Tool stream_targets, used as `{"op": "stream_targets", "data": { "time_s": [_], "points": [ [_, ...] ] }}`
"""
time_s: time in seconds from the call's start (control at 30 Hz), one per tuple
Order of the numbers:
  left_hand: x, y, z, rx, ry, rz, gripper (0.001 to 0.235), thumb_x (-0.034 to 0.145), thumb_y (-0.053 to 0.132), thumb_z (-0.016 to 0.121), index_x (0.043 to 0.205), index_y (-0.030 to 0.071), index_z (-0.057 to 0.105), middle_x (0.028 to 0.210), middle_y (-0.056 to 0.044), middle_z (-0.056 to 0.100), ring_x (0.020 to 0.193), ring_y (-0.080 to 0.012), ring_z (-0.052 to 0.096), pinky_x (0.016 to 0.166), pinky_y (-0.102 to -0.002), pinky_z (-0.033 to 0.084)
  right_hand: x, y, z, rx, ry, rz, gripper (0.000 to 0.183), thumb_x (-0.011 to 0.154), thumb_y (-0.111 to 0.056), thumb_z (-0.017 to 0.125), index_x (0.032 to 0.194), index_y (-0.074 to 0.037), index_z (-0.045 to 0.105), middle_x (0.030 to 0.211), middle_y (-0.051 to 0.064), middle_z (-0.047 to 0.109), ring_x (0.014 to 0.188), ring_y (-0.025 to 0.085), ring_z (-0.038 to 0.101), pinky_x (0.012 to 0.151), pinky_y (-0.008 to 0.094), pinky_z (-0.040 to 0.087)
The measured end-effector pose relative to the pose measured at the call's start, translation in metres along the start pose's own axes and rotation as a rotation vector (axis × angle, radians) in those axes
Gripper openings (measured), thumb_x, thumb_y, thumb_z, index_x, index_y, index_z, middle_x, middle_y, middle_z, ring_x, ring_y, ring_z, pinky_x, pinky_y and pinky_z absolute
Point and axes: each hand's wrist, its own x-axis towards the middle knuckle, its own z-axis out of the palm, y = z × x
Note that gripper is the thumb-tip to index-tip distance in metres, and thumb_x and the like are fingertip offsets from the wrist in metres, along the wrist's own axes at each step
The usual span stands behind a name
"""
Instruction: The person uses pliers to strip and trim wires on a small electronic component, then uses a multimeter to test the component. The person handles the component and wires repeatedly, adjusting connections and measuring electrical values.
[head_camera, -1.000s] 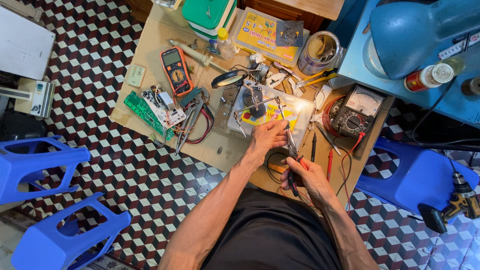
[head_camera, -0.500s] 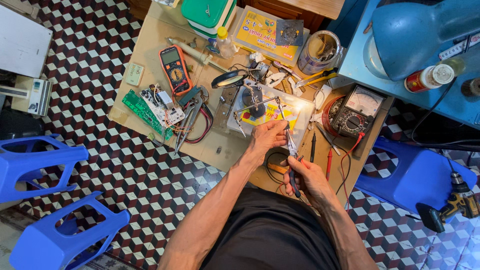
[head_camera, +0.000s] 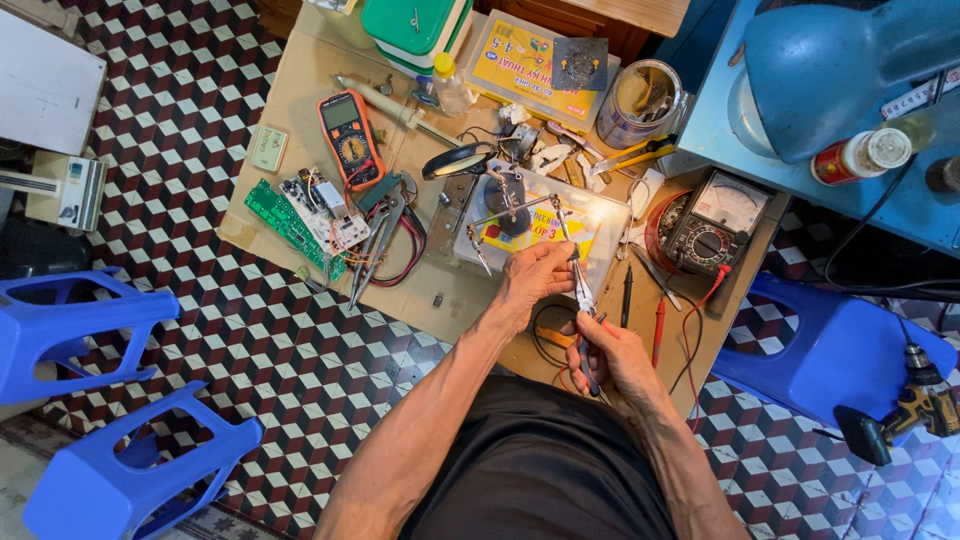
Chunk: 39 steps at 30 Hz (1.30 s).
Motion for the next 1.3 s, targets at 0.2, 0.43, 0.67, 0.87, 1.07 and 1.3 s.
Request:
{"op": "stream_targets", "data": {
  "time_s": [0.2, 0.43, 0.67, 0.87, 1.07, 1.3],
  "points": [
    [-0.001, 0.002, 0.001, 0.002, -0.001, 0.003, 0.04, 0.099, 0.03, 0.066, 0.12, -0.004, 0.063, 0.103, -0.014, 0.074, 0.088, -0.0156, 0.073, 0.08, -0.028, 0.062, -0.002, 0.0, 0.004, -0.006, 0.026, -0.004, 0.038, 0.101, -0.035, 0.057, 0.106, 0.003, 0.062, 0.066, 0.01, 0.063, 0.043, 0.017, 0.056, 0.04, 0.029, 0.044],
    [-0.002, 0.003, 0.002, 0.003, 0.016, -0.001, 0.039, 0.099, 0.03, 0.066, 0.119, -0.003, 0.064, 0.101, -0.013, 0.074, 0.087, -0.0156, 0.072, 0.079, -0.028, 0.062, -0.003, -0.001, 0.006, -0.004, 0.017, 0.003, 0.04, 0.101, -0.035, 0.056, 0.108, 0.003, 0.062, 0.066, 0.01, 0.063, 0.043, 0.017, 0.057, 0.04, 0.03, 0.046],
    [-0.004, 0.01, 0.002, 0.108, 0.039, -0.006, 0.04, 0.097, 0.034, 0.067, 0.117, 0.0, 0.067, 0.097, -0.009, 0.074, 0.084, -0.0141, 0.073, 0.078, -0.026, 0.062, -0.017, -0.023, -0.007, -0.204, 0.051, 0.069, 0.042, 0.097, -0.032, 0.056, 0.117, 0.004, 0.065, 0.084, 0.016, 0.074, 0.074, 0.023, 0.074, 0.068, 0.034, 0.061],
    [-0.005, 0.011, 0.004, 0.153, 0.052, -0.001, 0.043, 0.096, 0.037, 0.067, 0.115, -0.001, 0.069, 0.096, -0.007, 0.074, 0.085, -0.013, 0.072, 0.077, -0.025, 0.06, -0.019, -0.035, -0.029, -0.44, 0.212, -0.008, 0.043, 0.099, -0.033, 0.059, 0.113, 0.006, 0.067, 0.088, 0.018, 0.075, 0.075, 0.025, 0.073, 0.07, 0.036, 0.061],
    [-0.004, 0.009, 0.001, 0.158, 0.042, -0.01, 0.044, 0.095, 0.039, 0.067, 0.114, 0.0, 0.068, 0.097, -0.009, 0.075, 0.086, -0.0138, 0.072, 0.078, -0.026, 0.06, -0.012, -0.038, -0.028, -0.383, 0.137, 0.07, 0.039, 0.097, -0.034, 0.059, 0.113, 0.001, 0.067, 0.088, 0.017, 0.075, 0.075, 0.023, 0.074, 0.067, 0.033, 0.058],
    [0.001, 0.004, -0.001, 0.112, 0.026, -0.009, 0.045, 0.096, 0.039, 0.069, 0.117, -0.001, 0.068, 0.097, -0.008, 0.073, 0.086, -0.0142, 0.07, 0.079, -0.028, 0.06, -0.009, -0.028, -0.015, -0.297, 0.031, 0.076, 0.041, 0.097, -0.034, 0.06, 0.115, 0.003, 0.068, 0.084, 0.015, 0.073, 0.072, 0.022, 0.074, 0.065, 0.033, 0.059]
  ]
}}
